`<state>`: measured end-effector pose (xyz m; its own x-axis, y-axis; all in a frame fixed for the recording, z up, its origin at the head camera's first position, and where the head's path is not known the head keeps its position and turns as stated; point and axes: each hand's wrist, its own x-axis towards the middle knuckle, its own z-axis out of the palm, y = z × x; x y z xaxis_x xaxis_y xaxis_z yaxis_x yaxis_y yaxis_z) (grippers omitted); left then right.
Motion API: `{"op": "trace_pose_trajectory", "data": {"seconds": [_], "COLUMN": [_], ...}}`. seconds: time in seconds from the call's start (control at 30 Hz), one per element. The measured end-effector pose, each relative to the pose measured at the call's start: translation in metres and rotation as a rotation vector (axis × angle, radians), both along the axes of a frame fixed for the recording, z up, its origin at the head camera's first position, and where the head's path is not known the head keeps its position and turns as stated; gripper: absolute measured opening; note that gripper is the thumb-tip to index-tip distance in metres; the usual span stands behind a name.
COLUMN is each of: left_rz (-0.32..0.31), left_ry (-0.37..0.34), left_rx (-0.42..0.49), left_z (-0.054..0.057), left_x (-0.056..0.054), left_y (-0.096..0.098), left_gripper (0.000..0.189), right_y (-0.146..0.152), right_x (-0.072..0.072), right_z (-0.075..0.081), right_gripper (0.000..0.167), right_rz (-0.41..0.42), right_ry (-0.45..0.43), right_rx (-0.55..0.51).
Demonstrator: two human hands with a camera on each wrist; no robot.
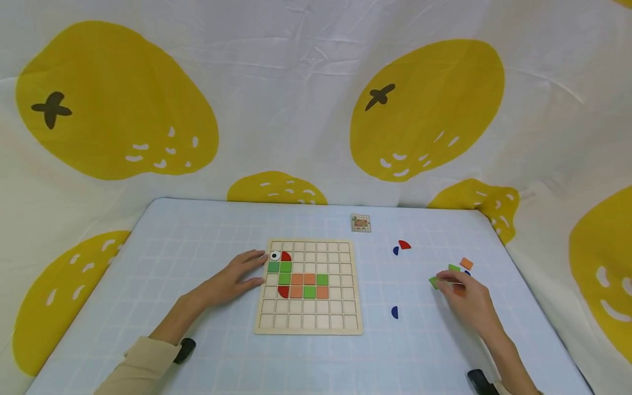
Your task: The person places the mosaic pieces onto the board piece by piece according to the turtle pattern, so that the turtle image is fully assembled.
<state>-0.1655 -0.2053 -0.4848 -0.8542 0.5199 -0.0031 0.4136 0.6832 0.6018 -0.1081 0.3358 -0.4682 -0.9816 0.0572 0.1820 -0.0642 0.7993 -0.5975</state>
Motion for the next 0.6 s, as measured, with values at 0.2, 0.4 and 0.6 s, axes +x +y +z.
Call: {"op": "trace_pose_trajectory", "data": {"seconds": [0.2,0.4,0.6], "left_rz": [0.003,0.004,0.003], "left_ry": [-0.021,-0.032,-0.034], "left_rx": [-0.003,-0.004,-0.003], "left_z": [-0.001,-0.003,-0.003], "left_x": [-0.001,-0.002,-0.003], "left_y": [0.000,-0.001,-0.001], "left_gripper": [0.064,0.065,0.065], "right_y": [0.015,0.028,0.034], "right_x": [0.010,0.013,0.014], "right_z": [0.000,-0.003,-0.004], "right_gripper": [0.029,0.034,0.032], "right_rz": [-0.035,-0.038,-0.047], "right_ry": [-0.094,-0.181,-0.224], "right_rx": [-0.003,0.023,0.050]}}
